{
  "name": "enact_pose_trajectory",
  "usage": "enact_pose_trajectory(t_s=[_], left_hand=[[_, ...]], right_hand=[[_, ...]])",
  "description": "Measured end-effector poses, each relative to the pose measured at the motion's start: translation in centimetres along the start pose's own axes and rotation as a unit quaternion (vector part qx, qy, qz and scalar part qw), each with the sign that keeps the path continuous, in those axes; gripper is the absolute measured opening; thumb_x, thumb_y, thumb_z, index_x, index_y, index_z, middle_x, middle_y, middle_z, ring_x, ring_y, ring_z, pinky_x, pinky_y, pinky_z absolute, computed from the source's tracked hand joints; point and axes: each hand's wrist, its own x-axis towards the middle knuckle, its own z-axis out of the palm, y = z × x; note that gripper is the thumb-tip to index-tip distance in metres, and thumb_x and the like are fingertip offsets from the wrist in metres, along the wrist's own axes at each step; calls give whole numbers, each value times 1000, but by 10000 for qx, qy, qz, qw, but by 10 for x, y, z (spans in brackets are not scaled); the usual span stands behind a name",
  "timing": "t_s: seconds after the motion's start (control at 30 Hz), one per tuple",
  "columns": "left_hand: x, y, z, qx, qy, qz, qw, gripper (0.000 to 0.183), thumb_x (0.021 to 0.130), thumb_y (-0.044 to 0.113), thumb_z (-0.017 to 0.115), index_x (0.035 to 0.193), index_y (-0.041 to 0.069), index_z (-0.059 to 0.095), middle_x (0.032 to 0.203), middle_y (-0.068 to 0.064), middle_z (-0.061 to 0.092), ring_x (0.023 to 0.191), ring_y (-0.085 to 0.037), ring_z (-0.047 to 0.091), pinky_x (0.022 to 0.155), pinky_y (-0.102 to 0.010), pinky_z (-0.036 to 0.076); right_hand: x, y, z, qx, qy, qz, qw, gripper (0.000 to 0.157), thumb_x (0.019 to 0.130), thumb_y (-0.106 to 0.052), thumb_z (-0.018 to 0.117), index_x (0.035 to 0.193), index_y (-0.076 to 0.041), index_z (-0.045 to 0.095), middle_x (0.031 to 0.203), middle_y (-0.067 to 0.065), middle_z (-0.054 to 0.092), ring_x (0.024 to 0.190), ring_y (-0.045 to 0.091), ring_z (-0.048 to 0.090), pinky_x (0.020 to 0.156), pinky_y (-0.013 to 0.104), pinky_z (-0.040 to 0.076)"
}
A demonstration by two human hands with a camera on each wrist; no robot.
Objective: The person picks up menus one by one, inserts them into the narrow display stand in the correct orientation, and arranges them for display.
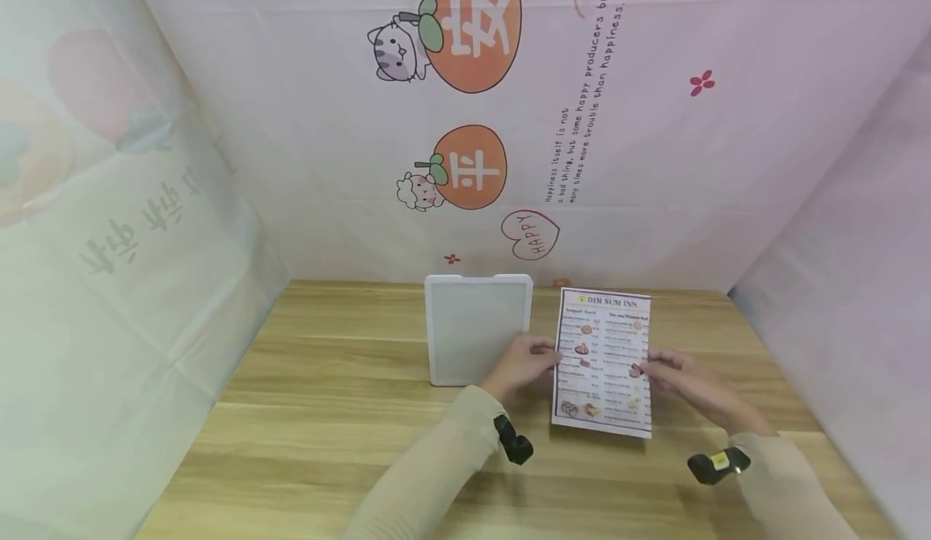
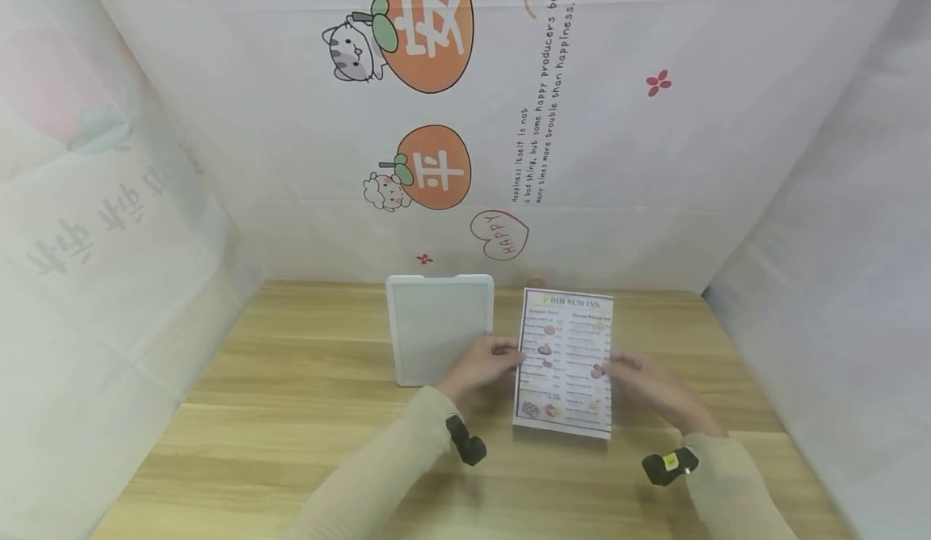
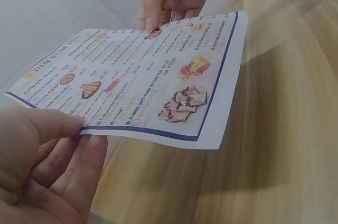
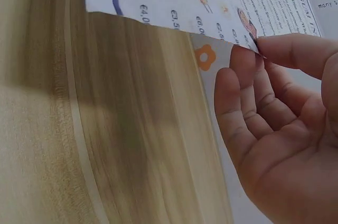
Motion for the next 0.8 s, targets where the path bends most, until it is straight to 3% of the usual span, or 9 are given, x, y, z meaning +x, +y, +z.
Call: enact_pose_trajectory(t_s=[0.3, 0.43, 0.63, 0.8], left_hand=[[-3, 13, -9, -210, 62, 175, 9996, 23, 96, 15, 69, 116, 4, 72, 102, -1, 72, 89, -13, 69, 87, -41, 57], [-5, 20, -14, -154, 86, 313, 9994, 24, 96, 15, 69, 116, 3, 72, 103, -3, 72, 89, -14, 70, 87, -41, 57], [-8, 26, -24, -168, 103, 458, 9988, 24, 96, 16, 69, 115, 1, 72, 104, -5, 73, 88, -15, 71, 84, -37, 58], [-10, 32, -33, -115, 131, 585, 9981, 23, 97, 16, 68, 114, 1, 72, 104, -5, 74, 87, -15, 72, 83, -34, 58]], right_hand=[[2, -7, 3, -247, 497, -128, 9984, 54, 104, -29, 56, 137, 12, 46, 128, 23, 61, 105, 21, 67, 102, 45, 46], [4, -10, 3, -346, 645, -118, 9972, 55, 104, -34, 56, 139, 9, 48, 130, 22, 62, 105, 22, 67, 105, 55, 39], [9, -17, 3, -331, 810, -90, 9961, 59, 102, -41, 57, 140, 4, 49, 131, 16, 63, 106, 16, 66, 105, 54, 38], [14, -30, 5, -300, 973, -75, 9948, 62, 100, -46, 59, 139, 3, 52, 130, 16, 64, 105, 15, 67, 106, 66, 32]])
